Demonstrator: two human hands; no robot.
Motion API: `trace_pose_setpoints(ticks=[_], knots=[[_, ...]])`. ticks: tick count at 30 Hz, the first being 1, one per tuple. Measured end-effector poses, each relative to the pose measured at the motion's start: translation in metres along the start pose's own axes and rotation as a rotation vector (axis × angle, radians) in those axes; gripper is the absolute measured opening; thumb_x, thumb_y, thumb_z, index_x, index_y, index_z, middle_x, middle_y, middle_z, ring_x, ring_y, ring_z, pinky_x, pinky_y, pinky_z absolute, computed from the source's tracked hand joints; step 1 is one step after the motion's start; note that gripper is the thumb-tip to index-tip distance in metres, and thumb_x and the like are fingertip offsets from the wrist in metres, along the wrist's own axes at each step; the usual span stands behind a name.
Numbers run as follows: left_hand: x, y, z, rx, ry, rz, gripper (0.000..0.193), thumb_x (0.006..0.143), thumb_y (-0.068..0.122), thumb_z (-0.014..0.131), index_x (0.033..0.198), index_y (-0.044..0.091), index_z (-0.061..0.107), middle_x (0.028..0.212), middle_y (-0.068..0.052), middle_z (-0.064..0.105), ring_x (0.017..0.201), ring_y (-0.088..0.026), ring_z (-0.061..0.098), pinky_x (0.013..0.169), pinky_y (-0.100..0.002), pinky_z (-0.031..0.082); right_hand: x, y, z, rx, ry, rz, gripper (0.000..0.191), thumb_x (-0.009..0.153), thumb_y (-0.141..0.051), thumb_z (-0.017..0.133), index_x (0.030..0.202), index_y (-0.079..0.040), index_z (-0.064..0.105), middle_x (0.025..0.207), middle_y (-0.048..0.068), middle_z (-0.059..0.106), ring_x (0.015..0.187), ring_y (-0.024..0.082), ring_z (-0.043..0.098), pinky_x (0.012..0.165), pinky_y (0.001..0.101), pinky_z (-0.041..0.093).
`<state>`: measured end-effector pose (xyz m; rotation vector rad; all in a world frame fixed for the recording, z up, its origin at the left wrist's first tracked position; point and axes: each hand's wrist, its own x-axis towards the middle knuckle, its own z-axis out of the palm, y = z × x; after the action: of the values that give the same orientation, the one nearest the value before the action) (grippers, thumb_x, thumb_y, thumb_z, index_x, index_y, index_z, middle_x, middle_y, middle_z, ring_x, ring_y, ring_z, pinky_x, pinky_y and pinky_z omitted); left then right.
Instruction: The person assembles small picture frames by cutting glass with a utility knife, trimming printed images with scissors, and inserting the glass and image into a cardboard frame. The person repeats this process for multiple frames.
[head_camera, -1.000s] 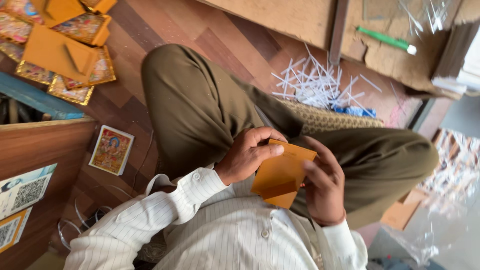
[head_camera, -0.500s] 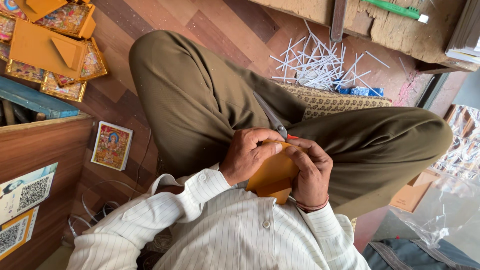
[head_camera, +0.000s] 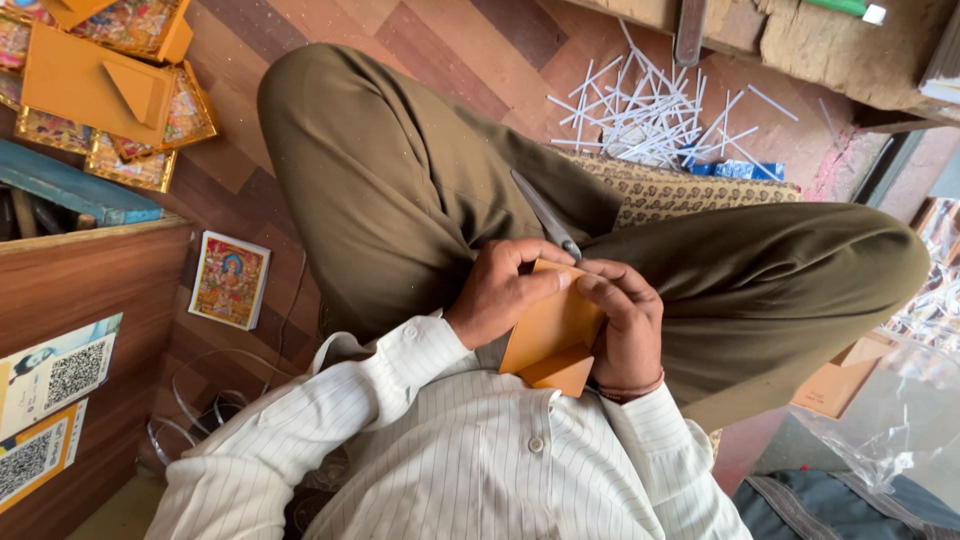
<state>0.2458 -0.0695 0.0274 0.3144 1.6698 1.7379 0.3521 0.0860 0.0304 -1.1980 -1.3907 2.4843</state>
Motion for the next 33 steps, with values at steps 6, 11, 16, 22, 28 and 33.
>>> trace_pose_setpoints(ticks=[6, 11, 16, 22, 28, 33], knots=[[0.006, 0.012, 0.012, -0.016, 0.099, -0.099, 0.025, 0.085, 0.017, 0.071, 0.096, -0.004, 0.074, 0.082, -0.009, 0.076, 0.072, -0.007, 0.065, 0.065, -0.025, 0.053, 0.007, -0.007, -0.004, 0.188, 0.002, 0.263, 0.023, 0.094, -0.006, 0.058, 0.114, 0.000, 0.067, 0.102, 0.008, 0.073, 0.089, 0.018, 0.069, 0.082, 0.0320, 0.057], [-0.005, 0.020, 0.014, 0.190, 0.157, -0.095, 0.024, 0.083, 0.019, 0.069, 0.092, -0.003, 0.074, 0.072, -0.011, 0.072, 0.062, -0.010, 0.064, 0.058, -0.027, 0.050, -0.004, -0.009, 0.002, 0.148, 0.006, 0.299, 0.027, 0.092, -0.006, 0.056, 0.117, -0.002, 0.067, 0.103, 0.008, 0.072, 0.090, 0.018, 0.069, 0.081, 0.0329, 0.057], [-0.012, 0.021, 0.018, 0.102, 0.217, -0.049, 0.022, 0.083, 0.016, 0.067, 0.089, -0.004, 0.072, 0.070, -0.009, 0.070, 0.063, -0.009, 0.063, 0.058, -0.028, 0.051, -0.008, -0.013, 0.009, 0.146, 0.003, 0.311, 0.022, 0.092, -0.003, 0.060, 0.111, 0.001, 0.070, 0.100, 0.009, 0.073, 0.090, 0.019, 0.068, 0.083, 0.0327, 0.056], [-0.018, 0.021, 0.022, 0.029, 0.201, -0.085, 0.019, 0.082, 0.012, 0.064, 0.089, -0.004, 0.071, 0.059, -0.004, 0.060, 0.055, -0.005, 0.050, 0.049, -0.027, 0.041, -0.009, -0.019, 0.013, 0.110, 0.048, 0.245, 0.018, 0.086, 0.004, 0.062, 0.101, 0.003, 0.072, 0.101, 0.009, 0.073, 0.093, 0.019, 0.069, 0.088, 0.0323, 0.055], [-0.013, 0.024, 0.017, 0.055, 0.153, 0.056, 0.013, 0.088, 0.010, 0.063, 0.088, -0.003, 0.066, 0.065, -0.005, 0.062, 0.060, -0.006, 0.052, 0.055, -0.028, 0.045, -0.015, -0.016, 0.012, 0.046, 0.033, 0.084, 0.014, 0.089, 0.008, 0.065, 0.102, 0.006, 0.072, 0.098, 0.011, 0.074, 0.088, 0.017, 0.068, 0.083, 0.0304, 0.054], [-0.016, 0.029, 0.005, 0.081, 0.039, 0.049, 0.014, 0.086, 0.013, 0.069, 0.088, -0.001, 0.069, 0.074, -0.007, 0.071, 0.068, -0.010, 0.065, 0.063, -0.029, 0.052, -0.022, -0.014, 0.000, 0.041, -0.068, 0.102, 0.015, 0.087, 0.008, 0.067, 0.101, 0.005, 0.072, 0.095, 0.012, 0.076, 0.084, 0.017, 0.071, 0.079, 0.0301, 0.057]])
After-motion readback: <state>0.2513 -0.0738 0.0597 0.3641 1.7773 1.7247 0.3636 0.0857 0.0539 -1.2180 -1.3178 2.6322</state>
